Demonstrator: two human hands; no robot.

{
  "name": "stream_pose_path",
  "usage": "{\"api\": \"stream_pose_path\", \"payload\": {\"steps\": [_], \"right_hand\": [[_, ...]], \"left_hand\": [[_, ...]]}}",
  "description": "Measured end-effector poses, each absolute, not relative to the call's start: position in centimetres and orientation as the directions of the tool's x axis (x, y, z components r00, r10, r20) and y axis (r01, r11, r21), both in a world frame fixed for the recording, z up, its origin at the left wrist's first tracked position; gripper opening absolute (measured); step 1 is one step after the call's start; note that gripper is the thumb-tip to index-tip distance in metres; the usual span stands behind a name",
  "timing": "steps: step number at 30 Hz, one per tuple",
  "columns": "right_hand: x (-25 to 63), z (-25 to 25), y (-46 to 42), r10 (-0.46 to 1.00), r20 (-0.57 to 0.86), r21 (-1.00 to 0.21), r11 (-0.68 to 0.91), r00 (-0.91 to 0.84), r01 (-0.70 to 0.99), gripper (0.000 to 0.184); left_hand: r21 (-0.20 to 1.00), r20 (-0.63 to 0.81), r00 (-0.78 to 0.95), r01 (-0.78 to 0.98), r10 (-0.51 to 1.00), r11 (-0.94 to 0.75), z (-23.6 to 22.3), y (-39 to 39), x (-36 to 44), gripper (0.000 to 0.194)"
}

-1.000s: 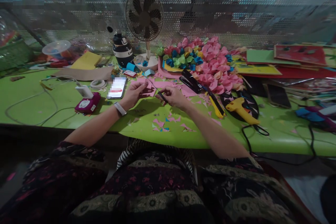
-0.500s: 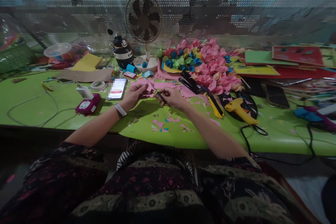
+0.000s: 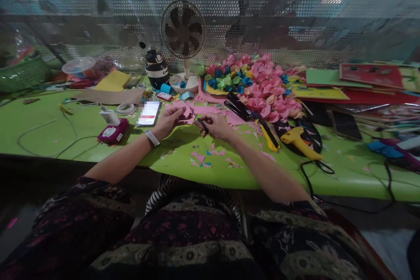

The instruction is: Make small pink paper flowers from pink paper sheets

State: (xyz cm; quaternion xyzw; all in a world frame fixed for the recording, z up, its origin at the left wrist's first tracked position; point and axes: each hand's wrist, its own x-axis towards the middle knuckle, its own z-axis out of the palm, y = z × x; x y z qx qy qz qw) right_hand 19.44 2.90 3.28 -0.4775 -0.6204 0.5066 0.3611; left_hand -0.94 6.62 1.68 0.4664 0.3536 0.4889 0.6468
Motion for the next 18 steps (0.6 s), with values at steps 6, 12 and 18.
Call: {"api": "stream_pose_path", "payload": {"steps": [6,12,18], "right_hand": [[19.33,3.40,2.68,0.956,-0.045,-0.979,0.016,-0.290,0.205,0.060],[19.36,3.44,2.79,0.958,-0.031,-0.979,0.029,-0.285,0.203,0.056],[19.23,4.08,2.55,0.958,-0.026,-0.975,0.039,-0.285,0.220,0.051]], "left_hand": [[0.955,0.007,0.284,-0.286,0.959,0.078,1.67,6.36,-0.81,0.037],[0.968,0.012,0.310,-0.242,0.951,0.067,1.84,6.20,-0.89,0.038],[0.965,0.026,0.300,-0.258,0.953,0.055,1.90,6.19,-0.87,0.038]]}}
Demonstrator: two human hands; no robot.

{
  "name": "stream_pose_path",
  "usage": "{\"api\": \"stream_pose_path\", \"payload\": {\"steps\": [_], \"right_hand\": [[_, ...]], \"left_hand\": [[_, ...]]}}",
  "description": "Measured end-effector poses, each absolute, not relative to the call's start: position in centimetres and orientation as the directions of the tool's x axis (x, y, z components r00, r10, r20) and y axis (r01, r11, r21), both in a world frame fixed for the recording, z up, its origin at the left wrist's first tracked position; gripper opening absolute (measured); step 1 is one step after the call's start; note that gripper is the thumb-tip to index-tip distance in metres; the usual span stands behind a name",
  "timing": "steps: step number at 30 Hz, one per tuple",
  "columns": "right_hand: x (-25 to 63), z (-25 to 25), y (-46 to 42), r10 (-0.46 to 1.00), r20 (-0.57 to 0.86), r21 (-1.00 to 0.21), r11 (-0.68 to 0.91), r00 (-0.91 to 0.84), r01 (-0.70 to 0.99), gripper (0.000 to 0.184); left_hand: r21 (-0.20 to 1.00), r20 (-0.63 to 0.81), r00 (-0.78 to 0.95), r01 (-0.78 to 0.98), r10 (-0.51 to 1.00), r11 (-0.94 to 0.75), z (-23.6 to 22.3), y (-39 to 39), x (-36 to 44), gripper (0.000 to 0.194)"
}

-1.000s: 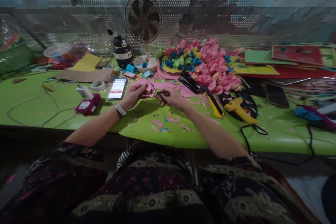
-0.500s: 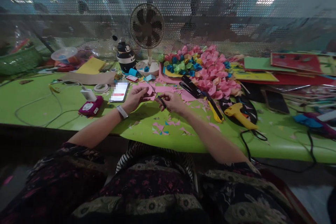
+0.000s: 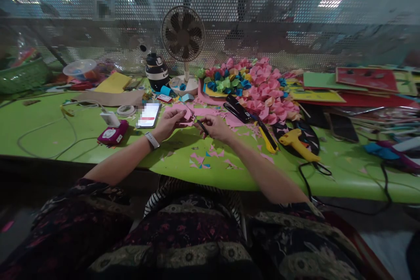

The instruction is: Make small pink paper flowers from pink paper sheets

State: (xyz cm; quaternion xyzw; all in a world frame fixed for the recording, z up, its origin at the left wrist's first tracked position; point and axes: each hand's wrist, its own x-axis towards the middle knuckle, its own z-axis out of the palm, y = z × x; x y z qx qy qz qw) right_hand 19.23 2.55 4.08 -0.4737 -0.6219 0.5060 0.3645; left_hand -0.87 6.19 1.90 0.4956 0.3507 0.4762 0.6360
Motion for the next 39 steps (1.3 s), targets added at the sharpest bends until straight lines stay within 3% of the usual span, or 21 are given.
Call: {"api": "stream_pose_path", "payload": {"steps": [12,18,20,23,26,28,32,34,36,39], "right_hand": [[19.5,4.0,2.7,0.959,-0.029,-0.980,0.028,-0.281,0.197,0.053],[21.1,3.8,3.8,0.973,0.083,-0.959,0.136,-0.214,0.248,0.057],[21.8,3.6,4.3,0.965,0.134,-0.895,0.215,-0.224,0.391,0.051],[22.4,3.0,4.9,0.958,0.142,-0.639,0.280,-0.248,0.717,0.028],[22.5,2.5,5.2,0.973,0.099,-0.414,0.232,-0.210,0.880,0.016],[22.6,2.5,5.3,0.970,0.064,-0.428,0.239,-0.234,0.872,0.016],[24.5,3.7,5.7,0.924,-0.081,-0.637,0.241,-0.375,0.732,0.036],[26.4,4.6,6.1,0.952,0.011,-0.660,0.236,-0.305,0.714,0.038],[28.1,5.1,6.5,0.976,0.092,-0.539,0.215,-0.197,0.814,0.032],[29.6,5.2,6.9,0.994,0.053,-0.311,0.112,-0.100,0.944,0.026]], "left_hand": [[0.972,0.003,0.299,-0.224,0.954,0.067,1.8,6.5,-1.1,0.044],[0.986,0.003,0.307,-0.160,0.952,0.048,1.9,6.5,-1.4,0.047],[0.996,0.032,0.315,-0.087,0.949,-0.005,1.9,6.5,-1.5,0.043],[0.994,0.101,0.308,0.009,0.946,-0.109,1.8,6.8,-1.8,0.035],[0.989,0.009,0.356,0.136,0.934,-0.061,1.9,6.9,-2.0,0.032],[0.972,-0.077,0.387,0.236,0.919,-0.018,2.0,6.8,-2.0,0.031],[0.903,-0.119,0.334,0.428,0.935,-0.038,2.4,6.7,-2.2,0.044],[0.881,-0.059,0.282,0.466,0.958,-0.083,2.3,6.8,-2.3,0.051],[0.869,0.003,0.248,0.479,0.969,-0.125,2.1,7.2,-2.5,0.052],[0.846,0.074,0.249,0.498,0.966,-0.193,1.5,7.7,-2.8,0.049]]}}
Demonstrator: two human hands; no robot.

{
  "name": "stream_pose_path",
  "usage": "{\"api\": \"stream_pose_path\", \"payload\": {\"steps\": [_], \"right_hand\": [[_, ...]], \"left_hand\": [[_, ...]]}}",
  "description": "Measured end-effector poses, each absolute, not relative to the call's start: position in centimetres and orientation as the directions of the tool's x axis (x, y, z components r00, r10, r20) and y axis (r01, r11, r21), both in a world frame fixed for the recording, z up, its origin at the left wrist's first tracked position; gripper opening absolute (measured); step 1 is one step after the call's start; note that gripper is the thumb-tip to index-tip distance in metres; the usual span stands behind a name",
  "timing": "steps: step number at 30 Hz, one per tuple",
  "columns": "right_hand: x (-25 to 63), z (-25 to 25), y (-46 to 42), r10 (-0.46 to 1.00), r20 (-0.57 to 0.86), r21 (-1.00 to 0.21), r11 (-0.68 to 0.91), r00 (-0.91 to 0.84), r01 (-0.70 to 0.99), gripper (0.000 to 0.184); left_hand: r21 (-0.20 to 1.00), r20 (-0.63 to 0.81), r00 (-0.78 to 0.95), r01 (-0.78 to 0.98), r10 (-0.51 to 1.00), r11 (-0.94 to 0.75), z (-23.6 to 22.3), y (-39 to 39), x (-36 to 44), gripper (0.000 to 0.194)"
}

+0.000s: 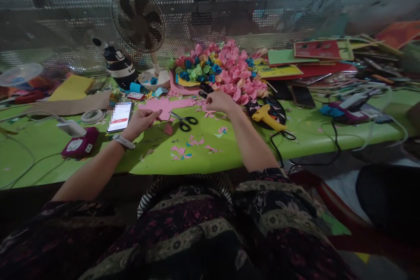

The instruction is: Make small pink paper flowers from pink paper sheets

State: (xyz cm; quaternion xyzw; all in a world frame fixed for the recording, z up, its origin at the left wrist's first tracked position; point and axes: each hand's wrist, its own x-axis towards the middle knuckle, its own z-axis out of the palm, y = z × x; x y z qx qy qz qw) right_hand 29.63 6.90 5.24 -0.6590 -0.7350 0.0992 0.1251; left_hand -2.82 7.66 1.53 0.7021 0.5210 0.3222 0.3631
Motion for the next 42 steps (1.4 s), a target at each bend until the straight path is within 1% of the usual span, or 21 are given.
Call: {"api": "stream_pose_path", "payload": {"steps": [5,7,8,10,12,15,17,18,20,21,23,24,26,28,29,31,34,36,38,42], "right_hand": [[29.1,4.8,6.9,0.994,-0.078,-0.150,0.058,-0.070,0.987,0.027],[28.7,4.8,6.9,0.995,-0.084,-0.101,0.037,-0.046,0.994,0.023],[28.6,4.8,6.9,0.997,-0.076,-0.095,0.025,-0.032,0.995,0.019],[28.5,4.7,6.9,0.998,-0.060,-0.120,0.009,-0.016,0.993,0.012],[28.6,4.6,6.9,0.999,-0.033,-0.139,0.000,-0.005,0.990,0.009],[28.9,4.8,6.9,1.000,0.004,-0.139,-0.013,0.013,0.990,0.010],[29.2,5.3,6.7,0.999,0.033,-0.185,-0.005,0.011,0.983,0.011],[29.2,5.7,6.5,0.997,0.073,-0.223,0.010,0.007,0.975,0.012],[28.8,6.4,5.9,0.977,0.213,-0.313,0.072,-0.004,0.947,0.013],[28.3,6.7,5.5,0.952,0.304,-0.350,0.131,-0.019,0.928,0.014],[26.6,6.8,4.6,0.884,0.453,-0.400,0.316,-0.115,0.860,0.018],[25.6,6.7,4.1,0.843,0.499,-0.390,0.426,-0.201,0.816,0.019],[23.4,6.0,3.1,0.749,0.546,-0.313,0.598,-0.375,0.738,0.017],[21.8,5.1,2.3,0.688,0.514,-0.250,0.691,-0.511,0.679,0.016],[21.2,4.8,2.0,0.665,0.504,-0.234,0.719,-0.550,0.654,0.015],[20.7,4.2,1.8,0.633,0.509,-0.233,0.754,-0.584,0.614,0.014],[20.8,3.8,2.0,0.592,0.572,-0.266,0.788,-0.567,0.555,0.009],[20.9,3.7,2.1,0.585,0.610,-0.286,0.792,-0.535,0.539,0.007],[20.9,3.5,2.2,0.595,0.626,-0.304,0.781,-0.504,0.545,0.005],[20.5,3.1,2.3,0.626,0.631,-0.345,0.756,-0.458,0.557,0.004]], "left_hand": [[0.837,0.146,0.280,0.476,0.949,-0.269,1.2,7.8,-2.8,0.044],[0.848,0.147,0.283,0.457,0.948,-0.268,1.2,7.8,-2.7,0.042],[0.852,0.144,0.284,0.452,0.948,-0.265,1.2,7.8,-2.7,0.041],[0.854,0.141,0.285,0.450,0.948,-0.262,1.3,7.8,-2.7,0.040],[0.851,0.138,0.288,0.455,0.948,-0.263,1.2,7.8,-2.7,0.039],[0.845,0.151,0.288,0.459,0.946,-0.275,1.2,7.8,-2.7,0.039],[0.859,0.159,0.283,0.433,0.946,-0.274,1.4,7.6,-2.7,0.039],[0.879,0.149,0.281,0.402,0.948,-0.257,1.6,7.4,-2.6,0.039],[0.938,0.081,0.294,0.300,0.952,-0.172,2.0,6.9,-2.2,0.041],[0.968,0.029,0.315,0.228,0.949,-0.105,2.2,6.5,-2.0,0.043],[0.996,-0.077,0.413,0.065,0.907,0.056,2.5,5.9,-1.5,0.046],[0.991,-0.109,0.475,-0.020,0.873,0.134,2.6,5.6,-1.3,0.046],[0.959,-0.088,0.552,-0.177,0.829,0.220,2.6,5.2,-0.9,0.041],[0.927,-0.050,0.589,-0.273,0.807,0.257,2.5,5.0,-0.7,0.034],[0.921,-0.029,0.598,-0.295,0.801,0.253,2.4,5.0,-0.6,0.033],[0.925,0.006,0.606,-0.305,0.795,0.225,2.3,5.0,-0.7,0.040],[0.946,0.045,0.618,-0.278,0.785,0.165,2.2,4.9,-0.8,0.055],[0.957,0.064,0.623,-0.261,0.779,0.130,2.2,4.9,-0.9,0.060],[0.962,0.074,0.608,-0.254,0.790,0.105,2.0,4.9,-0.8,0.060],[0.969,0.097,0.540,-0.242,0.836,0.044,1.5,5.2,-0.7,0.053]]}}
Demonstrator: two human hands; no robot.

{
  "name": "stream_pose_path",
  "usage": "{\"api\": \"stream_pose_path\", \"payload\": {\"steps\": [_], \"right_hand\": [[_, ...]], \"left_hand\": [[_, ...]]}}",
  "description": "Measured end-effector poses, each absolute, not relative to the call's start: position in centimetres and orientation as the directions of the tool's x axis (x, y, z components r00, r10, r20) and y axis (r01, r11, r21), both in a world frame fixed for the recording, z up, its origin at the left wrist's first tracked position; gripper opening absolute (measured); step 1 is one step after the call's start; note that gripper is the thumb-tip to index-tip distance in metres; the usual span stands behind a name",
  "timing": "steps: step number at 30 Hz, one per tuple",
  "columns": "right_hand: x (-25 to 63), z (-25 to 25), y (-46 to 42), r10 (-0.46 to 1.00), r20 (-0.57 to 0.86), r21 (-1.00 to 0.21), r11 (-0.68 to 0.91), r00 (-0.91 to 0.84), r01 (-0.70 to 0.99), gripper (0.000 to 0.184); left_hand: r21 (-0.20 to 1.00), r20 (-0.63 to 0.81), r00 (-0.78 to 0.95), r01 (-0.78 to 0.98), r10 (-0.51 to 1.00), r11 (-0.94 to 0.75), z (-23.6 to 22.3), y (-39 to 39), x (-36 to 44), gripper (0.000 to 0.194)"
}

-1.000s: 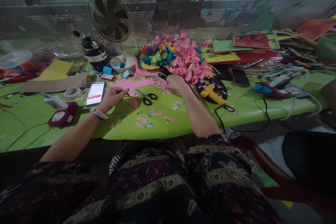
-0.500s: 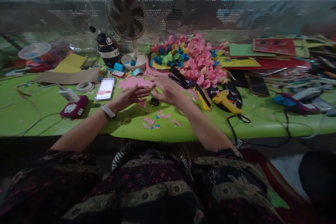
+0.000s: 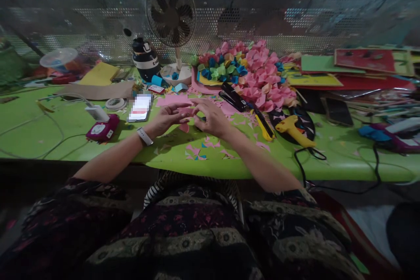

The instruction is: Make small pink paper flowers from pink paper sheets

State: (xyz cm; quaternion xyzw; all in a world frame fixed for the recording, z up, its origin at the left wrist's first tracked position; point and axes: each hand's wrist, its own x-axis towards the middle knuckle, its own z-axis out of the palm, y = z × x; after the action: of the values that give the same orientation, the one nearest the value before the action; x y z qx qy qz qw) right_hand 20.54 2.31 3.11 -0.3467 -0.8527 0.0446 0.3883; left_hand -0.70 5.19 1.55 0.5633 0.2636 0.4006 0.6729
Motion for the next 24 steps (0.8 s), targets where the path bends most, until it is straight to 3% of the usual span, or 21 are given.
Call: {"api": "stream_pose_path", "payload": {"steps": [5,10,24], "right_hand": [[20.20,3.15,2.10,0.732,0.604,-0.501,0.657,-0.316,0.564,0.018],[20.11,3.27,2.01,0.848,0.450,-0.622,0.523,-0.281,0.583,0.030],[19.62,2.72,2.18,0.856,0.422,-0.664,0.516,-0.298,0.541,0.038]], "left_hand": [[0.967,0.154,0.505,-0.255,0.849,-0.024,1.48,5.37,-0.65,0.057],[0.969,0.179,0.464,-0.234,0.867,-0.075,1.57,5.25,-0.57,0.057],[0.973,0.205,0.452,-0.192,0.868,-0.130,1.41,5.28,-0.44,0.058]]}}
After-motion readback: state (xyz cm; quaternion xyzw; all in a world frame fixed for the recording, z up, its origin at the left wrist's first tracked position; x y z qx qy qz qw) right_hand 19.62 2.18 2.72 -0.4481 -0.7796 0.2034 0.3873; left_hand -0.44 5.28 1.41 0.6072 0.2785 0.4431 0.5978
